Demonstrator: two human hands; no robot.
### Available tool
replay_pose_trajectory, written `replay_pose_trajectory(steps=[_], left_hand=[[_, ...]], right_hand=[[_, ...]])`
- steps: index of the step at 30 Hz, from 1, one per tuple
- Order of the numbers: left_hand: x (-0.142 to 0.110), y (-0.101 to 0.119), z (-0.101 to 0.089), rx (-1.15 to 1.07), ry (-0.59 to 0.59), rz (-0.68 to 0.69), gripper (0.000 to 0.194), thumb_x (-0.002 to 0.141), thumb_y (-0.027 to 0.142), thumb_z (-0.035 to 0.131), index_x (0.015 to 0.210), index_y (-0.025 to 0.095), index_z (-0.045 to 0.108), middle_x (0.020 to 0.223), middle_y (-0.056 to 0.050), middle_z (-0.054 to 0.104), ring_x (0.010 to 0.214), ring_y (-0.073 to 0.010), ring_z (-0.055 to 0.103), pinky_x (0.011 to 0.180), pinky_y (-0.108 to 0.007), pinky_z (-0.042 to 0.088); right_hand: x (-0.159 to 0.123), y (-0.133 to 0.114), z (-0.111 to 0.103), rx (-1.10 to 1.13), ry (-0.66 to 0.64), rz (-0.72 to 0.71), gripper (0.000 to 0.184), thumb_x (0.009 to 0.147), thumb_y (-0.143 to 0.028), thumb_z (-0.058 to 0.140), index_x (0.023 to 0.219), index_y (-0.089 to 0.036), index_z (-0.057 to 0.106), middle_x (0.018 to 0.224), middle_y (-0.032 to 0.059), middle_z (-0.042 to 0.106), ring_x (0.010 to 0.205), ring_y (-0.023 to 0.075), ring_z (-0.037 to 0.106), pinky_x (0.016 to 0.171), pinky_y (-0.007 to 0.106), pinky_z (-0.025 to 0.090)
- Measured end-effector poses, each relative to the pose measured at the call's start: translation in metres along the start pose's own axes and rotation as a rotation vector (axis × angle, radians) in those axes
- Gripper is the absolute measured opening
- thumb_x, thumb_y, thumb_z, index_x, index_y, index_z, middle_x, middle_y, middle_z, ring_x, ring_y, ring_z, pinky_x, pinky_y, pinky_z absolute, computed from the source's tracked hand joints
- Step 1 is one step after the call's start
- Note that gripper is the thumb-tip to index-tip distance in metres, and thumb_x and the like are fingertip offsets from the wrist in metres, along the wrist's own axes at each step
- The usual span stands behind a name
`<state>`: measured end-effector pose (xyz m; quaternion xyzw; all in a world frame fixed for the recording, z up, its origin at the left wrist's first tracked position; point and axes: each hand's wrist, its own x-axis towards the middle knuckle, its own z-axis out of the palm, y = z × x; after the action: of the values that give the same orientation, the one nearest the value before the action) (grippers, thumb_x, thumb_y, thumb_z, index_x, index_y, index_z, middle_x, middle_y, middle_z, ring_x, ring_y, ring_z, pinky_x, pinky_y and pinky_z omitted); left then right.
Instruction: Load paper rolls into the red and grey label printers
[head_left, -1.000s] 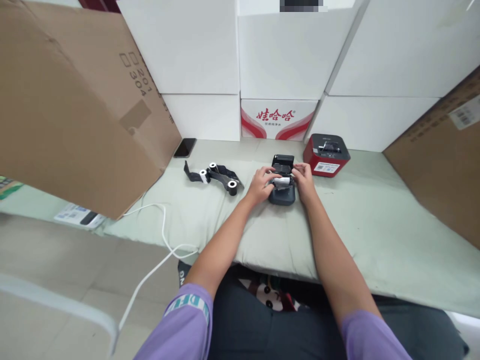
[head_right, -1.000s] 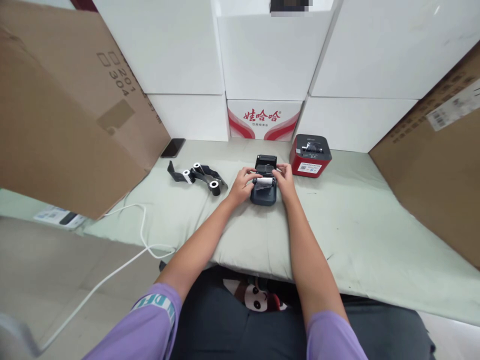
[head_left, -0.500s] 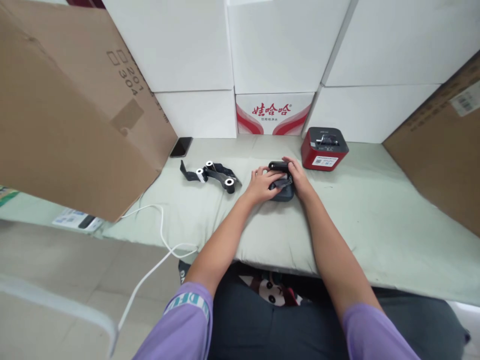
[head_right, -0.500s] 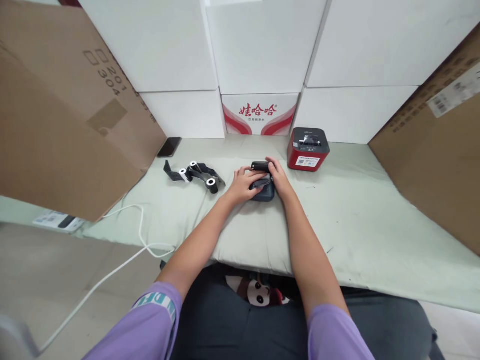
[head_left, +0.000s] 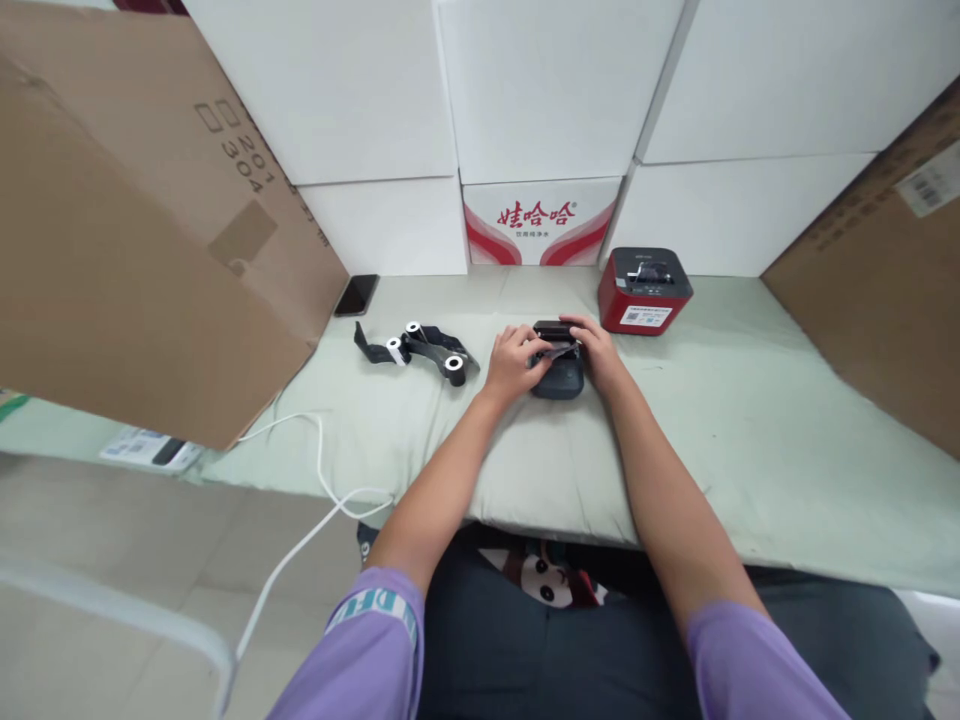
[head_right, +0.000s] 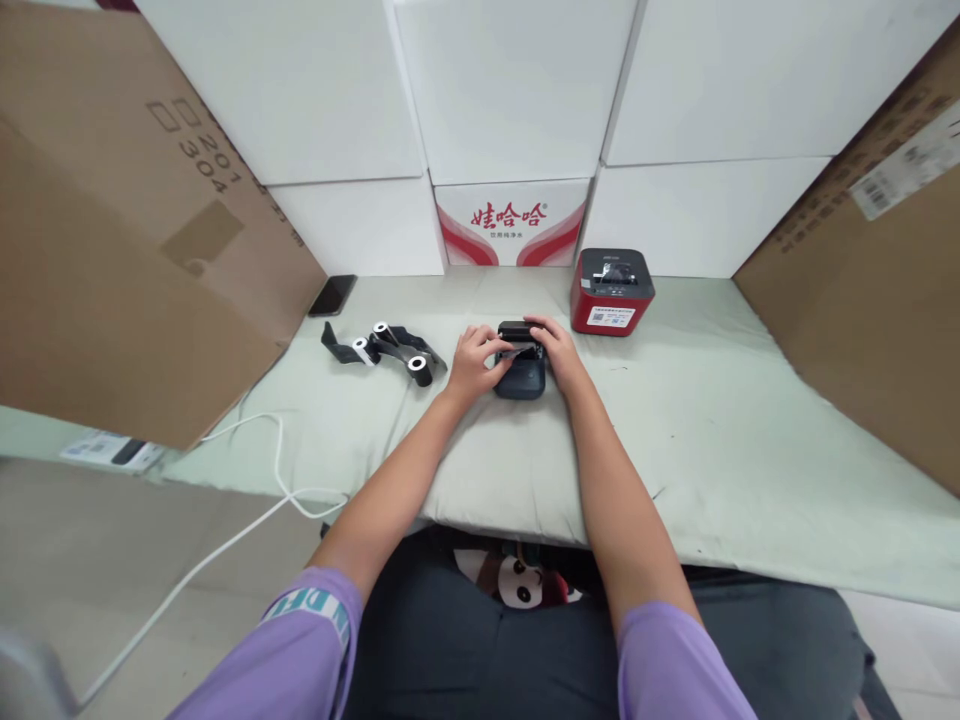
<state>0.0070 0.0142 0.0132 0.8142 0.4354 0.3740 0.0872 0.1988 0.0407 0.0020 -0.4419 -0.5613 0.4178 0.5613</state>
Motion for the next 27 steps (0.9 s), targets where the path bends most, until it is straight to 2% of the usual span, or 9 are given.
replay_pose_trajectory(steps=[4,9,13,14,16,19,23,27], left_hand=[[0.001,-0.002,0.001,-0.065,0.022,0.032,0.021,0.095,0.030,0.062,0.107,0.029,0.079,0.110,-0.008,0.062,0.108,-0.0227,0.052,0.102,-0.036,0.041],[0.001,-0.002,0.001,-0.124,0.028,-0.015,0.029,0.098,0.044,0.057,0.116,0.031,0.077,0.125,-0.007,0.058,0.117,-0.0229,0.049,0.109,-0.037,0.038],[0.003,-0.009,0.005,-0.286,0.044,-0.148,0.044,0.107,0.039,0.032,0.135,0.028,0.065,0.135,-0.008,0.058,0.129,-0.0197,0.050,0.115,-0.036,0.035],[0.004,-0.012,0.008,-0.350,0.043,-0.194,0.044,0.107,0.036,0.032,0.138,0.027,0.061,0.139,-0.009,0.057,0.131,-0.0195,0.050,0.115,-0.035,0.037],[0.007,-0.018,0.017,-0.502,0.005,-0.297,0.044,0.102,0.031,0.045,0.145,0.025,0.053,0.147,-0.011,0.053,0.135,-0.0214,0.051,0.112,-0.036,0.042],[0.012,-0.027,0.029,-0.730,-0.082,-0.411,0.062,0.091,0.021,0.058,0.151,0.022,0.044,0.152,-0.015,0.052,0.138,-0.0249,0.052,0.113,-0.039,0.043],[0.014,-0.033,0.031,-0.890,-0.145,-0.392,0.072,0.085,0.019,0.062,0.153,0.017,0.041,0.152,-0.018,0.051,0.143,-0.0274,0.048,0.119,-0.042,0.037],[0.013,-0.034,0.023,-0.933,-0.190,-0.358,0.077,0.082,0.024,0.069,0.154,0.019,0.041,0.153,-0.017,0.051,0.146,-0.0301,0.044,0.120,-0.045,0.035]], right_hand=[[0.002,0.005,-0.005,0.011,-0.033,0.005,0.033,0.074,-0.037,0.063,0.103,-0.027,0.075,0.116,0.0013,0.073,0.121,0.0272,0.062,0.109,0.044,0.046],[0.000,0.003,-0.007,0.049,-0.074,0.032,0.022,0.071,-0.033,0.063,0.088,-0.025,0.075,0.119,0.0034,0.072,0.126,0.0283,0.060,0.113,0.044,0.040],[-0.005,-0.004,-0.005,0.066,-0.102,0.071,0.037,0.064,-0.024,0.067,0.101,-0.026,0.073,0.119,0.0032,0.073,0.124,0.0272,0.061,0.111,0.044,0.042],[-0.005,-0.006,-0.005,0.076,-0.106,0.079,0.042,0.063,-0.023,0.068,0.104,-0.026,0.072,0.119,0.0034,0.073,0.125,0.0272,0.060,0.111,0.044,0.042],[-0.006,-0.008,-0.005,0.089,-0.118,0.101,0.047,0.062,-0.022,0.069,0.109,-0.027,0.070,0.123,0.0044,0.072,0.127,0.0279,0.059,0.111,0.045,0.042],[-0.007,-0.008,-0.007,0.100,-0.149,0.134,0.051,0.063,-0.023,0.070,0.114,-0.028,0.068,0.127,0.0053,0.071,0.129,0.0292,0.058,0.112,0.049,0.042],[-0.007,-0.007,-0.009,0.098,-0.204,0.106,0.053,0.066,-0.023,0.070,0.118,-0.029,0.066,0.133,0.0041,0.068,0.136,0.0287,0.054,0.118,0.049,0.038],[-0.008,-0.006,-0.009,0.085,-0.226,0.074,0.053,0.067,-0.022,0.069,0.120,-0.031,0.064,0.137,0.0027,0.065,0.140,0.0273,0.050,0.121,0.048,0.035]])
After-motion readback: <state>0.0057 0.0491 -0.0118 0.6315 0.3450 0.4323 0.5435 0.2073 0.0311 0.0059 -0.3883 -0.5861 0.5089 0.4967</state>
